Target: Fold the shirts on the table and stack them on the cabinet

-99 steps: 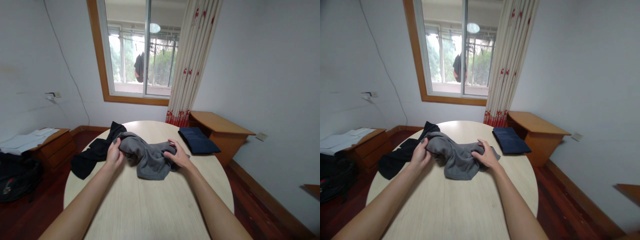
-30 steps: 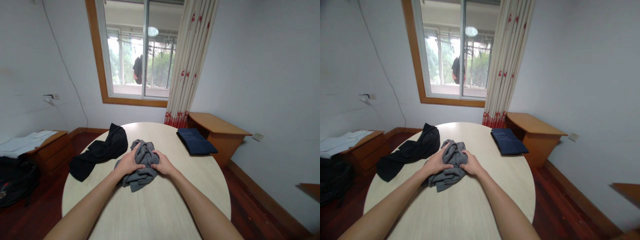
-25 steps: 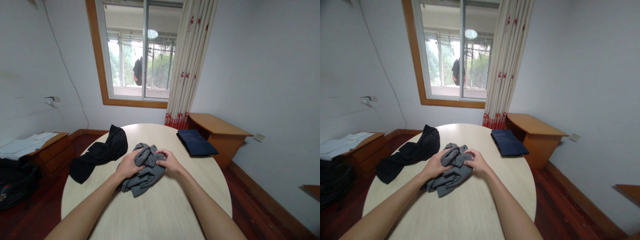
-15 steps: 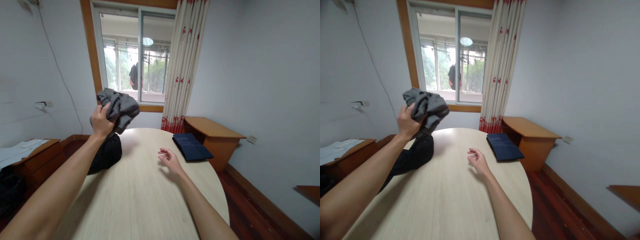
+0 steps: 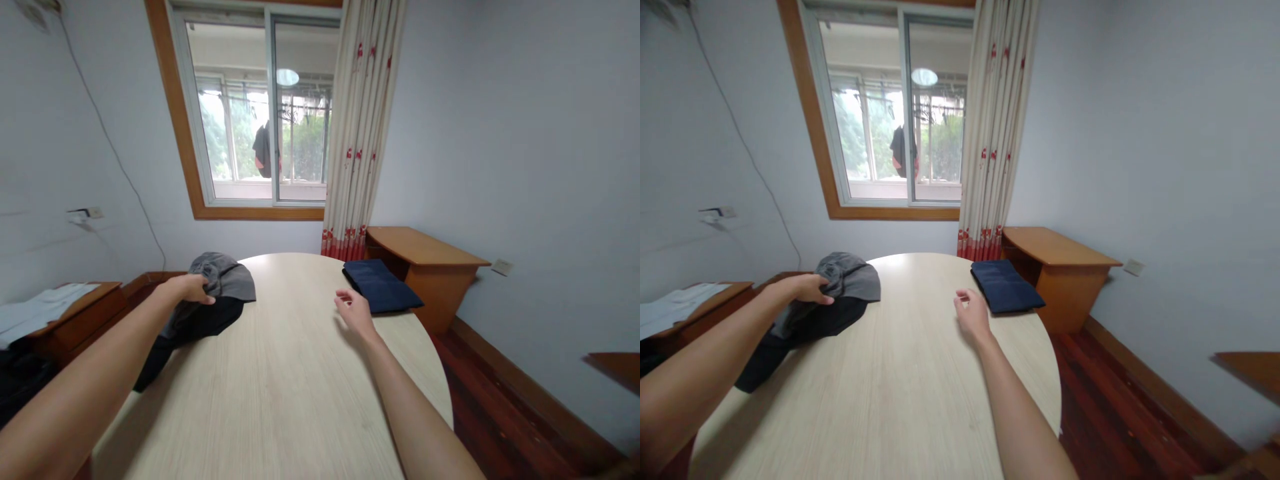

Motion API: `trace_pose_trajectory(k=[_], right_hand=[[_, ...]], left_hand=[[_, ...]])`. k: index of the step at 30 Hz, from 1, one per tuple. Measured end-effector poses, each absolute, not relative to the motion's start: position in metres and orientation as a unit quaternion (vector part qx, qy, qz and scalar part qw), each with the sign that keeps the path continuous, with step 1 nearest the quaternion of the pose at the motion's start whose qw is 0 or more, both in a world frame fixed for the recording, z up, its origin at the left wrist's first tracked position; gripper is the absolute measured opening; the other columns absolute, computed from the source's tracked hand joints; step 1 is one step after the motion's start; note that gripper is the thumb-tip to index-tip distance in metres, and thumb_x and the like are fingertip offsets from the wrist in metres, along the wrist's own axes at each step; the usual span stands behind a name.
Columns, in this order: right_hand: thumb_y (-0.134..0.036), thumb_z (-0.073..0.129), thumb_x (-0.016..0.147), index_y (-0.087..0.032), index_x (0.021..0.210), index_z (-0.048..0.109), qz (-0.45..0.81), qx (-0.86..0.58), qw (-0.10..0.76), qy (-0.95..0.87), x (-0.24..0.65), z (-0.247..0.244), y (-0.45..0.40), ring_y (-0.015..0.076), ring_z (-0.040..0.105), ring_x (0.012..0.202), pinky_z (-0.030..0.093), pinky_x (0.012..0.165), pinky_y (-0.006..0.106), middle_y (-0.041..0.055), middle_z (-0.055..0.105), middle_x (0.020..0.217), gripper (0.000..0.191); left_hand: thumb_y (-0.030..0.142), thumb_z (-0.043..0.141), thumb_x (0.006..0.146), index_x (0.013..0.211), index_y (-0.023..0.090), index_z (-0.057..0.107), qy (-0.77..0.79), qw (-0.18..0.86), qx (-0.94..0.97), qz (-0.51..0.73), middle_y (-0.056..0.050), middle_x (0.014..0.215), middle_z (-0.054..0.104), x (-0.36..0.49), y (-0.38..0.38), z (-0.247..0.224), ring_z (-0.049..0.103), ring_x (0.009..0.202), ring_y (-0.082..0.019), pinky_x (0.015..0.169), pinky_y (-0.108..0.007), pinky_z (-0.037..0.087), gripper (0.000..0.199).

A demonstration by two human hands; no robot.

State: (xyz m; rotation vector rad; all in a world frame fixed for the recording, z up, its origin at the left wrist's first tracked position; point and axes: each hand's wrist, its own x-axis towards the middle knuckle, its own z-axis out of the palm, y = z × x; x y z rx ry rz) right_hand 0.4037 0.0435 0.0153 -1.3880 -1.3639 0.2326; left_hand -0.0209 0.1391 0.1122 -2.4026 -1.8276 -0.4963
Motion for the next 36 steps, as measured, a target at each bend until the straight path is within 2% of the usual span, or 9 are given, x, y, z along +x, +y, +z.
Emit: trace_pose_trajectory(k=[6,9,12,18,25,28,32,34,36], right_hand=[[-0.031,0.056,0.080,-0.016,0.113,0.066,-0.107,-0.770,0.449,-0.441,0.454,0.017,0.037,0.0316,0.052,0.119,0.035,0.104,0.050,0.0151,0.061,0.127,0.037],[-0.030,0.063,0.076,-0.016,0.130,0.058,-0.095,-0.834,0.358,-0.409,0.462,0.005,0.038,0.0334,0.041,0.133,0.026,0.110,0.055,0.0163,0.050,0.143,0.056],[-0.024,0.063,0.076,-0.017,0.137,0.052,-0.093,-0.846,0.324,-0.412,0.465,-0.008,0.042,0.0319,0.039,0.135,0.030,0.109,0.051,0.0156,0.047,0.146,0.063],[-0.019,0.048,0.083,-0.013,0.111,0.069,-0.109,-0.803,0.416,-0.413,0.481,-0.013,0.043,0.0304,0.056,0.105,0.043,0.091,0.044,0.0193,0.063,0.112,0.036],[-0.025,0.045,0.084,-0.012,0.094,0.070,-0.158,-0.648,0.584,-0.462,0.456,0.016,0.043,0.0262,0.058,0.095,0.044,0.092,0.043,0.0162,0.065,0.097,0.029],[-0.029,0.051,0.086,-0.016,0.093,0.070,-0.090,-0.544,0.593,-0.587,0.405,0.036,0.029,0.0253,0.061,0.093,0.048,0.089,0.040,0.0124,0.067,0.094,0.025],[-0.039,0.057,0.090,-0.021,0.099,0.072,0.128,-0.446,0.513,-0.722,0.339,0.048,0.006,0.0223,0.065,0.093,0.052,0.081,0.034,0.0082,0.070,0.100,0.025],[-0.041,0.058,0.090,-0.022,0.105,0.071,0.182,-0.426,0.491,-0.738,0.327,0.047,0.001,0.0214,0.066,0.097,0.053,0.083,0.034,0.0078,0.071,0.106,0.027],[-0.040,0.060,0.090,-0.022,0.107,0.071,0.191,-0.438,0.473,-0.740,0.330,0.040,0.005,0.0217,0.066,0.101,0.053,0.088,0.036,0.0083,0.071,0.110,0.028]], left_hand=[[0.057,0.057,0.085,0.110,0.021,0.071,-0.557,0.056,-0.810,-0.177,-0.011,0.117,0.070,0.047,0.124,0.121,0.063,0.108,-0.030,0.089,-0.034,0.049,0.046],[0.051,0.052,0.091,0.107,0.020,0.070,-0.493,0.016,-0.849,-0.189,-0.010,0.120,0.068,0.086,0.102,0.076,0.064,0.108,-0.028,0.092,-0.036,0.048,0.039],[0.047,0.052,0.093,0.107,0.020,0.070,-0.458,-0.033,-0.867,-0.191,-0.011,0.121,0.068,0.103,0.089,0.021,0.063,0.112,-0.026,0.097,-0.036,0.047,0.036],[0.044,0.046,0.097,0.136,0.020,0.057,-0.426,-0.070,-0.894,-0.119,-0.014,0.152,0.045,0.093,0.077,-0.018,0.037,0.143,-0.032,0.115,-0.052,0.030,0.048],[0.049,0.044,0.097,0.146,0.022,0.046,-0.418,-0.123,-0.897,-0.074,-0.014,0.160,0.031,0.087,0.072,-0.010,0.026,0.148,-0.033,0.116,-0.058,0.022,0.055],[0.050,0.052,0.093,0.154,0.021,0.030,-0.417,-0.133,-0.893,-0.106,-0.016,0.160,0.030,0.090,0.069,-0.007,0.028,0.147,-0.033,0.116,-0.057,0.023,0.070],[0.052,0.071,0.078,0.159,0.018,0.006,-0.413,-0.145,-0.880,-0.184,-0.018,0.164,0.018,0.092,0.067,-0.007,0.026,0.148,-0.035,0.115,-0.054,0.029,0.109],[0.045,0.073,0.076,0.159,0.019,0.008,-0.405,-0.148,-0.877,-0.212,-0.017,0.164,0.015,0.090,0.068,-0.007,0.033,0.145,-0.036,0.113,-0.050,0.035,0.109],[0.035,0.070,0.079,0.156,0.022,0.025,-0.398,-0.146,-0.878,-0.222,-0.014,0.163,0.024,0.088,0.070,-0.007,0.044,0.138,-0.034,0.110,-0.045,0.041,0.091]])
